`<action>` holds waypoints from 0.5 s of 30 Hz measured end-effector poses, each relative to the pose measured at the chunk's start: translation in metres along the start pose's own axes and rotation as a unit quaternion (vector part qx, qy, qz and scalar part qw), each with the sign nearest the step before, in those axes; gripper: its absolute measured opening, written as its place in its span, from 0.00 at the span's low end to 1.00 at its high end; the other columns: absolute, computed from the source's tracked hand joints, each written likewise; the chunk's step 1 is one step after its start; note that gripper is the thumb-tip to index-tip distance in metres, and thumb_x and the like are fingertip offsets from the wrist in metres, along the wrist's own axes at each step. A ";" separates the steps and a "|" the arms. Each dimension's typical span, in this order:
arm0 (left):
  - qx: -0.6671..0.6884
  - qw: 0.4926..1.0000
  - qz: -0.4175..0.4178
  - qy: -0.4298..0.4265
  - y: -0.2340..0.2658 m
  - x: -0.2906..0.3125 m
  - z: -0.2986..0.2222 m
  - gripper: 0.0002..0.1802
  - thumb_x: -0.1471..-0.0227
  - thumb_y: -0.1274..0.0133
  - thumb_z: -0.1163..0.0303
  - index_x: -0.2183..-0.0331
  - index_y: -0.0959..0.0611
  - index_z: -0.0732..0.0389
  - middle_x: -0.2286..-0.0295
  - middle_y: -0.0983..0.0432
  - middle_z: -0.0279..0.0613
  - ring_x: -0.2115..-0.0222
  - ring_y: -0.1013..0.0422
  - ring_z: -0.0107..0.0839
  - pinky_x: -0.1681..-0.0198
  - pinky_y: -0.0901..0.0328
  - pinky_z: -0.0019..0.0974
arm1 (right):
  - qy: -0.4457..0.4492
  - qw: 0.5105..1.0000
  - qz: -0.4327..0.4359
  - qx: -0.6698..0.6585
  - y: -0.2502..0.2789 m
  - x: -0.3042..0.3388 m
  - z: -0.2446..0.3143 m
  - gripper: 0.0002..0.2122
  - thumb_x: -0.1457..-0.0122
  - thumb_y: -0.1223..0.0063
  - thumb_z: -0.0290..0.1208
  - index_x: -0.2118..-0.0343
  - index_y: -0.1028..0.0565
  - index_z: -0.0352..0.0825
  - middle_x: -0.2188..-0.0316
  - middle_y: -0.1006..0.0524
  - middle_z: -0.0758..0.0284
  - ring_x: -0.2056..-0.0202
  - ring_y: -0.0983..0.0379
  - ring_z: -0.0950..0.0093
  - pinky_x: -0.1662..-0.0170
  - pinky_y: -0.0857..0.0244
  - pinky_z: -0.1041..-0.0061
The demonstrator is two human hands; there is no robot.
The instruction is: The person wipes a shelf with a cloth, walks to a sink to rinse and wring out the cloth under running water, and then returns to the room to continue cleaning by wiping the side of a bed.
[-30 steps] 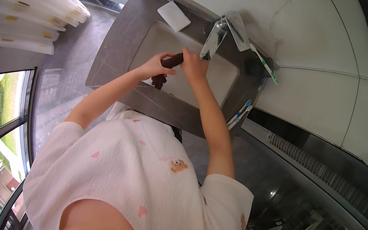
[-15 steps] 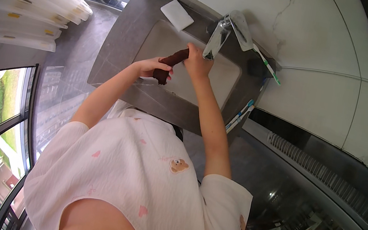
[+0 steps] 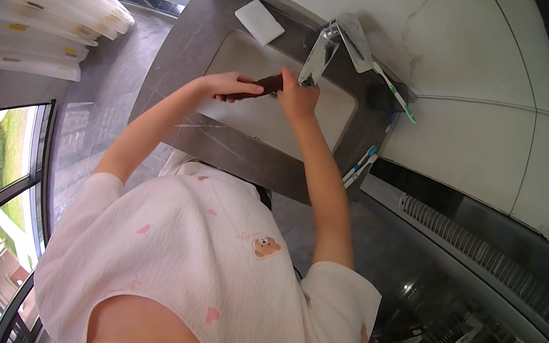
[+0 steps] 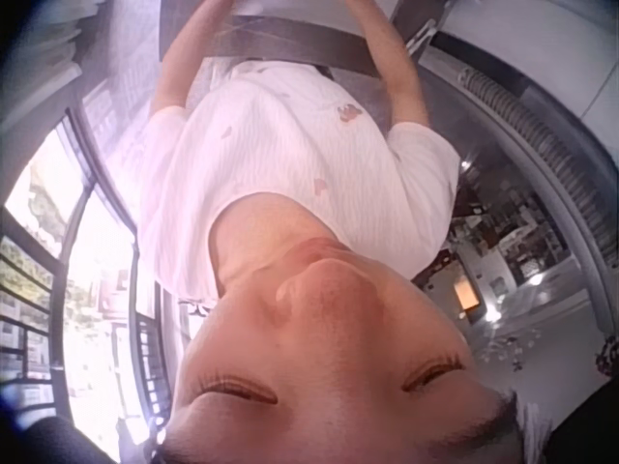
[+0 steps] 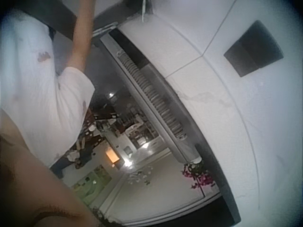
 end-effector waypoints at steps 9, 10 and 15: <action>-0.022 0.990 0.127 0.063 -0.006 0.007 -0.028 0.18 0.65 0.52 0.50 0.77 0.29 0.55 0.91 0.41 0.28 0.95 0.49 0.16 0.94 0.58 0.20 | 0.082 0.991 0.105 0.002 -0.003 -0.003 -0.004 0.16 0.67 0.50 0.26 0.69 0.37 0.39 0.79 0.31 0.67 0.71 0.35 0.67 0.70 0.40 0.70; 0.061 0.983 0.162 0.060 -0.007 0.006 -0.023 0.17 0.64 0.52 0.51 0.76 0.30 0.55 0.91 0.41 0.29 0.95 0.49 0.16 0.94 0.58 0.19 | 0.083 0.991 0.104 0.001 -0.004 -0.002 -0.003 0.16 0.67 0.50 0.26 0.69 0.37 0.39 0.79 0.31 0.67 0.71 0.35 0.67 0.70 0.40 0.70; 0.190 0.961 0.184 0.082 -0.012 -0.005 0.006 0.16 0.63 0.52 0.54 0.74 0.31 0.55 0.91 0.41 0.30 0.95 0.49 0.16 0.95 0.59 0.18 | 0.194 0.980 0.050 -0.005 -0.005 0.001 -0.002 0.15 0.66 0.51 0.27 0.70 0.36 0.38 0.79 0.31 0.70 0.69 0.35 0.68 0.68 0.40 0.72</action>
Point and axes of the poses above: each hand's wrist, its own x-axis away from the middle knuckle, its own y-axis out of the back of the hand, z = x × y, the point moved 1 cm from there along -x, towards the middle knuckle
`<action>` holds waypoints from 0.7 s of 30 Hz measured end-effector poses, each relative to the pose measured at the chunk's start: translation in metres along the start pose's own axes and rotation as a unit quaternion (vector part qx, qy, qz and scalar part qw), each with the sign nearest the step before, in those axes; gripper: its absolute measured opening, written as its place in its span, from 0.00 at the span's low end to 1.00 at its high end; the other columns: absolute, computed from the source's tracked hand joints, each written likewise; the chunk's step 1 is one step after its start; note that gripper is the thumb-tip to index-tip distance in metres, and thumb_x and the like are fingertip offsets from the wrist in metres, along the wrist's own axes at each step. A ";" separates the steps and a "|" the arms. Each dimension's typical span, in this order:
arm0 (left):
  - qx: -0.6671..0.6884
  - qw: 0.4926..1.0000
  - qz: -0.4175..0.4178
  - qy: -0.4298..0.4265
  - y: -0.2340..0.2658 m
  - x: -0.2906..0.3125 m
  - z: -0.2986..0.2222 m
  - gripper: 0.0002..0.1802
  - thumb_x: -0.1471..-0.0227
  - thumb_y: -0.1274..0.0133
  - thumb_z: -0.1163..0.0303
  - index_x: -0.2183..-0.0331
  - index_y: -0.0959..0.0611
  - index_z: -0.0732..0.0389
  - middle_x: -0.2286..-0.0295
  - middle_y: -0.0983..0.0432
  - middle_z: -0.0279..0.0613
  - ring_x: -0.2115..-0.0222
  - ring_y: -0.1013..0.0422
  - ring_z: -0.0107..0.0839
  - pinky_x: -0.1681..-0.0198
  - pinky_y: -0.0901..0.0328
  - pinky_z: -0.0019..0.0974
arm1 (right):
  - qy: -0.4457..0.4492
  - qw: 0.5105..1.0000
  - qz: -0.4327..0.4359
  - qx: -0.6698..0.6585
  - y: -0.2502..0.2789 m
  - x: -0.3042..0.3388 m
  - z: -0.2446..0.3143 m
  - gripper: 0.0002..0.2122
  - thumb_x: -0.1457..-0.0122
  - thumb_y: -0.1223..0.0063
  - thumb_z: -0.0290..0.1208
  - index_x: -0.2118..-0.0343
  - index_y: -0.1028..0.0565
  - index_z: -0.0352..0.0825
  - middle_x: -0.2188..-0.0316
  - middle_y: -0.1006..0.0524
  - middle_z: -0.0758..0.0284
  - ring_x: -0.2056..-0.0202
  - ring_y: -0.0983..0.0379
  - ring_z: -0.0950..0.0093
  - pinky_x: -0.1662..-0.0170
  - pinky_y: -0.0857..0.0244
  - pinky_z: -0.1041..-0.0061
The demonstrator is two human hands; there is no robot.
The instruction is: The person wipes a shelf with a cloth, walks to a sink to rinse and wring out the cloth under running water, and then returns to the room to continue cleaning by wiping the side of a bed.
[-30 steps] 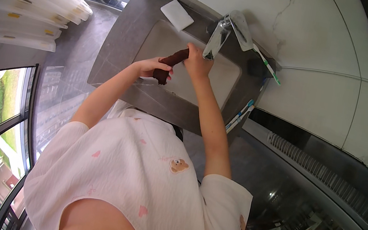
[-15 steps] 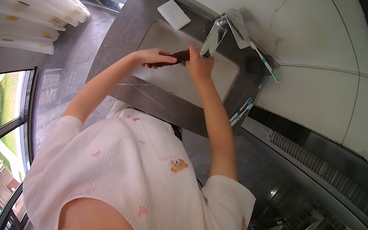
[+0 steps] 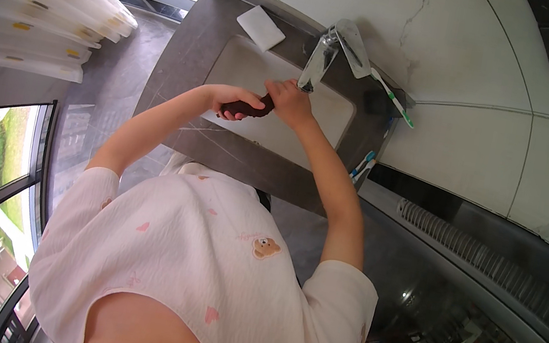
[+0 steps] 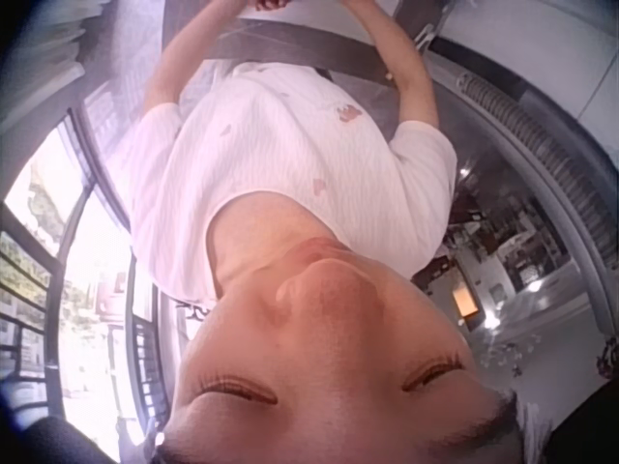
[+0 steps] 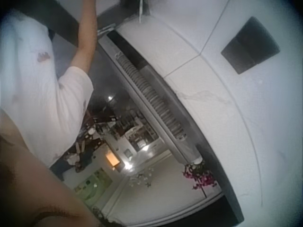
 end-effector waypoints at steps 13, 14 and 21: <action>-0.456 0.733 -0.432 -0.260 -0.024 0.049 -0.015 0.31 0.70 0.46 0.60 0.59 0.35 0.56 0.80 0.28 0.42 0.83 0.32 0.34 0.79 0.39 0.29 | -0.312 0.760 -0.018 -0.570 0.018 0.039 0.035 0.30 0.57 0.51 0.41 0.52 0.50 0.37 0.59 0.39 0.58 0.58 0.41 0.63 0.57 0.45 0.68; -0.445 0.715 -0.443 -0.307 -0.027 0.054 -0.020 0.31 0.69 0.46 0.60 0.59 0.35 0.56 0.81 0.29 0.42 0.82 0.32 0.36 0.78 0.39 0.30 | -0.301 0.546 0.055 -0.780 0.023 0.037 0.043 0.32 0.56 0.56 0.47 0.51 0.52 0.37 0.56 0.42 0.59 0.56 0.43 0.63 0.55 0.48 0.65; -0.286 0.673 -0.468 -0.496 -0.065 0.053 -0.046 0.33 0.67 0.48 0.54 0.57 0.37 0.54 0.60 0.38 0.45 0.61 0.38 0.33 0.61 0.43 0.34 | 0.205 -0.097 0.007 -0.974 0.084 -0.053 0.122 0.38 0.59 0.65 0.61 0.48 0.58 0.43 0.49 0.50 0.75 0.49 0.55 0.67 0.49 0.68 0.58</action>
Point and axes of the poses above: each hand's wrist, its own x-axis away from the middle knuckle, its own y-axis out of the back of the hand, z = x × y, the point moved 1 cm from there along -x, towards the middle knuckle
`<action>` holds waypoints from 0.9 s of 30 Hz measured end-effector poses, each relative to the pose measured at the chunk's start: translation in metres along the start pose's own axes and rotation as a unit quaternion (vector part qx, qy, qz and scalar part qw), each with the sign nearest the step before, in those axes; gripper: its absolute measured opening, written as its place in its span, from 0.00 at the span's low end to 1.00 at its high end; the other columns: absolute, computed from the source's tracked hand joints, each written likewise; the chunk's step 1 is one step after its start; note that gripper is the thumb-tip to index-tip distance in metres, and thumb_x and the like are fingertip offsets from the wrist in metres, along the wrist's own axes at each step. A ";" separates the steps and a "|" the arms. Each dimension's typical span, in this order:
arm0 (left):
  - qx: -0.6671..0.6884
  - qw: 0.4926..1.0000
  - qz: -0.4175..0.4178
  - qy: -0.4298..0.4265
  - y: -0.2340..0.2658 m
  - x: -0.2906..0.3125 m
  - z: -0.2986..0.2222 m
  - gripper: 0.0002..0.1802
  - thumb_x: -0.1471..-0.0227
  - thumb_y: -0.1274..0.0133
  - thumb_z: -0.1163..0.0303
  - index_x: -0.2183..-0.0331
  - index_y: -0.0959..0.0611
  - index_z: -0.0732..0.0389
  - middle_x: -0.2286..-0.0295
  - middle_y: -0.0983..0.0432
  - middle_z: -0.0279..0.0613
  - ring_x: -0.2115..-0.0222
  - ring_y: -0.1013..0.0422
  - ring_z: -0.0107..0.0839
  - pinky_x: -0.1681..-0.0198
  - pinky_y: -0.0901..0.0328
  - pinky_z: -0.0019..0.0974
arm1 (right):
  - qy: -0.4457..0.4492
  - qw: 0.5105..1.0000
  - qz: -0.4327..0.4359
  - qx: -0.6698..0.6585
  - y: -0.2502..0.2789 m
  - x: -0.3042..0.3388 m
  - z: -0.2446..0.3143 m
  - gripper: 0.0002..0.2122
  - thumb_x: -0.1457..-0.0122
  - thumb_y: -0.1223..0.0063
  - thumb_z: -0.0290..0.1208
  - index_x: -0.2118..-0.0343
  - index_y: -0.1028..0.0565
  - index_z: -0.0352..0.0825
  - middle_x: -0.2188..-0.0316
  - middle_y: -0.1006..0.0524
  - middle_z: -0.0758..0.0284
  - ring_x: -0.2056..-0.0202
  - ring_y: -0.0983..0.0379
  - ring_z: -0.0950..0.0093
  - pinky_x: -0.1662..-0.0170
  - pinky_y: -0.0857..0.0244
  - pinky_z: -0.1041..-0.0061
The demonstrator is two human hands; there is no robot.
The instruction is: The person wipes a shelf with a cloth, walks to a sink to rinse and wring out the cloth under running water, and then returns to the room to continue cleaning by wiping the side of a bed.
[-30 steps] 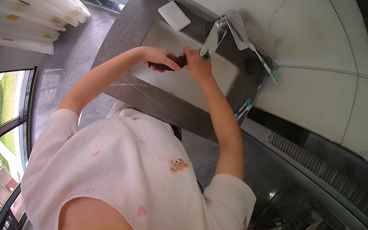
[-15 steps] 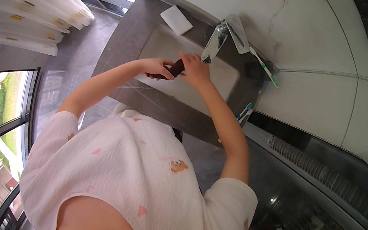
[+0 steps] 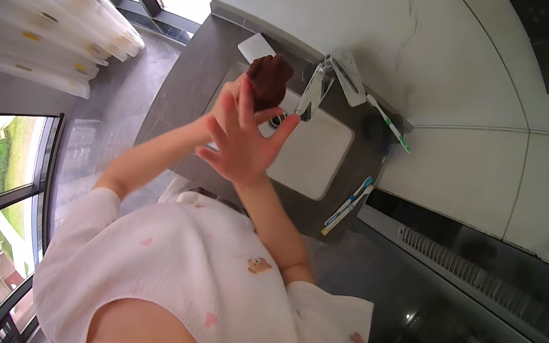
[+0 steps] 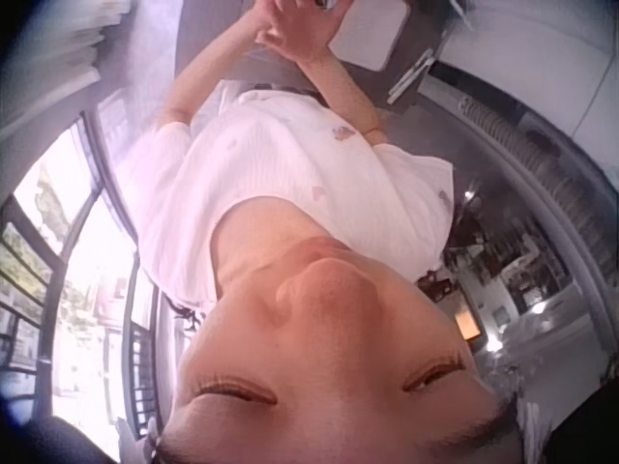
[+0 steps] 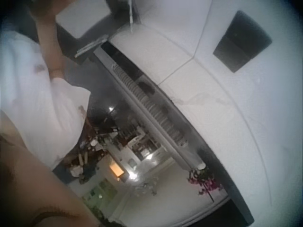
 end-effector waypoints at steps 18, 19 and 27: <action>0.374 0.905 -0.157 -0.124 0.026 -0.038 -0.056 0.27 0.73 0.43 0.63 0.67 0.34 0.58 0.72 0.33 0.31 0.67 0.41 0.21 0.53 0.56 0.27 | 0.085 0.964 0.215 -0.130 0.008 -0.108 -0.036 0.15 0.55 0.60 0.44 0.70 0.47 0.42 0.79 0.41 0.76 0.66 0.41 0.75 0.50 0.62 0.58; 0.425 0.886 -0.142 -0.116 0.027 -0.037 -0.059 0.21 0.69 0.47 0.60 0.71 0.35 0.59 0.75 0.35 0.32 0.70 0.40 0.22 0.55 0.52 0.30 | 0.086 0.964 0.216 -0.128 0.006 -0.107 -0.034 0.14 0.55 0.59 0.43 0.71 0.47 0.42 0.81 0.41 0.76 0.67 0.40 0.76 0.50 0.62 0.58; -0.115 0.925 -0.151 -0.330 0.049 -0.057 -0.006 0.23 0.72 0.42 0.71 0.66 0.29 0.56 0.88 0.37 0.31 0.88 0.42 0.24 0.83 0.41 0.24 | -0.066 0.996 -0.033 0.048 0.015 -0.043 -0.018 0.06 0.54 0.57 0.28 0.77 0.43 0.40 0.95 0.41 0.76 0.92 0.41 0.82 0.69 0.38 0.70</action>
Point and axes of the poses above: each hand's wrist, its own x-axis away from the middle knuckle, its own y-axis out of the back of the hand, z = x × y, the point moved 1 cm from there along -x, towards the middle knuckle
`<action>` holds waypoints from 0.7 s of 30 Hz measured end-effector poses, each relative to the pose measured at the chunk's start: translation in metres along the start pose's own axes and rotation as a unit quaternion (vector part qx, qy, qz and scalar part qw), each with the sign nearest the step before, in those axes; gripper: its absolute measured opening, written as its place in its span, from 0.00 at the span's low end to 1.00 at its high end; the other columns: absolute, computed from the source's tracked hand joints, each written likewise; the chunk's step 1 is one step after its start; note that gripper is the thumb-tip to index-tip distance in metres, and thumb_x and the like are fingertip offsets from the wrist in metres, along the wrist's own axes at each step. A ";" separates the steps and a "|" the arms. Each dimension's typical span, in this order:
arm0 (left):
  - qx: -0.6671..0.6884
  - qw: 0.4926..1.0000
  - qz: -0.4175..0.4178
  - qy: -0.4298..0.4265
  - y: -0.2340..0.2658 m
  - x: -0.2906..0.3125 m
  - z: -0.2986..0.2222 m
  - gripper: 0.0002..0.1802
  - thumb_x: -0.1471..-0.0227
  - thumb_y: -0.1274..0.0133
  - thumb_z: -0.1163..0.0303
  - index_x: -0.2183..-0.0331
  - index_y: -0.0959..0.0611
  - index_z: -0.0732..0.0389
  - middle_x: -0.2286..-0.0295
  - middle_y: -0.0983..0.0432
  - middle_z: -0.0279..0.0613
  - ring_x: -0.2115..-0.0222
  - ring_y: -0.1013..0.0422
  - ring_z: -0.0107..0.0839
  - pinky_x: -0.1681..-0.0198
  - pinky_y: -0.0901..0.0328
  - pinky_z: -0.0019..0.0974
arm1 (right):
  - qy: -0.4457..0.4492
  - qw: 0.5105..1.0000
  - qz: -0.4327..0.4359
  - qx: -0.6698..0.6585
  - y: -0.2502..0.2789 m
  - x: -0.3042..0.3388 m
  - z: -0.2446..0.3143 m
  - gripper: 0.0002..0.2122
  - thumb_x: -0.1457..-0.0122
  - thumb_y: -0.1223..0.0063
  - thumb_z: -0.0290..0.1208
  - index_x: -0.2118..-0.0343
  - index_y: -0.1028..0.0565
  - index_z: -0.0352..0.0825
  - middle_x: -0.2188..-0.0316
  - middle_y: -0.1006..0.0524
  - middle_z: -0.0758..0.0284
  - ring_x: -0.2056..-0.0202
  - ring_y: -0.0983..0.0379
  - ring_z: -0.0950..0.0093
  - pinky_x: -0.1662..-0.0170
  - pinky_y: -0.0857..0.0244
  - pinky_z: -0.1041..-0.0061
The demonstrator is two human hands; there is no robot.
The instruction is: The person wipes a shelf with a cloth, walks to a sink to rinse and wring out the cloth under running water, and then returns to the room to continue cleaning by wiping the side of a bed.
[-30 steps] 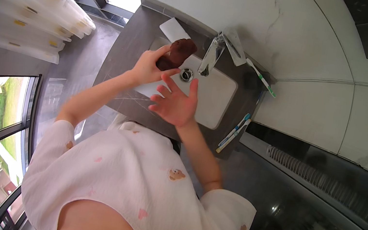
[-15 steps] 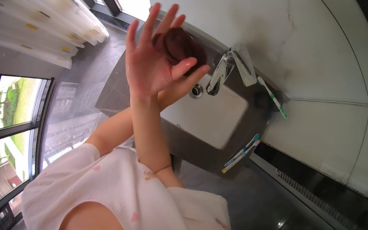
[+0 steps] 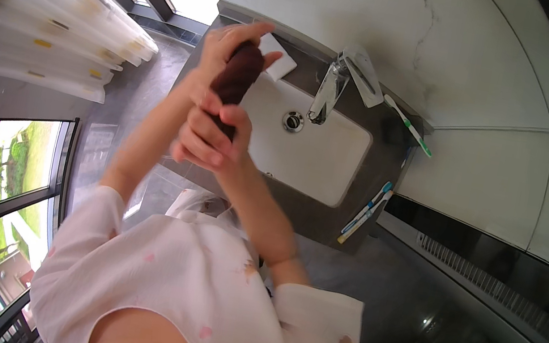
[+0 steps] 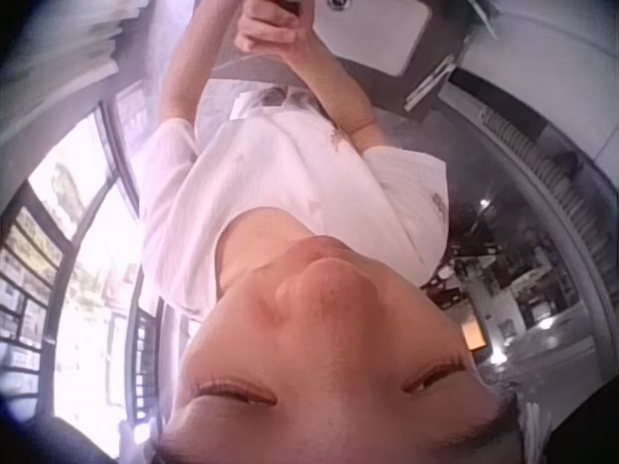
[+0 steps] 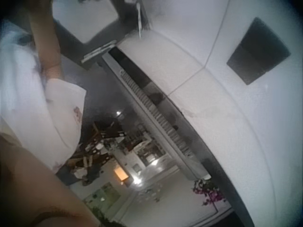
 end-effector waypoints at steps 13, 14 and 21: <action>-0.113 0.876 0.465 0.065 -0.005 0.088 -0.008 0.28 0.73 0.49 0.72 0.61 0.31 0.49 0.84 0.33 0.31 0.86 0.36 0.30 0.84 0.42 0.26 | -0.205 0.079 -0.279 0.935 0.031 0.110 0.093 0.07 0.62 0.53 0.30 0.79 0.37 0.37 0.89 0.32 0.65 0.85 0.34 0.69 0.79 0.41 0.70; -0.112 0.874 0.468 0.065 -0.008 0.095 -0.013 0.28 0.73 0.49 0.72 0.61 0.31 0.49 0.84 0.33 0.31 0.86 0.36 0.30 0.84 0.42 0.26 | -0.201 0.032 -0.248 0.947 0.031 0.110 0.097 0.07 0.63 0.53 0.30 0.79 0.36 0.38 0.87 0.31 0.66 0.83 0.33 0.69 0.78 0.42 0.70; 0.276 0.629 0.237 0.687 -0.026 0.128 -0.022 0.22 0.65 0.48 0.68 0.63 0.33 0.59 0.89 0.40 0.32 0.92 0.46 0.17 0.91 0.54 0.21 | -0.106 -0.048 -0.155 0.981 0.067 0.123 0.120 0.09 0.67 0.51 0.31 0.80 0.36 0.40 0.90 0.33 0.69 0.85 0.35 0.71 0.78 0.43 0.75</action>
Point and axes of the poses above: each hand's wrist, its own x-axis away from the middle knuckle, its own y-axis out of the back of the hand, z = x × y, the point moved 1 cm from there along -x, towards the middle knuckle
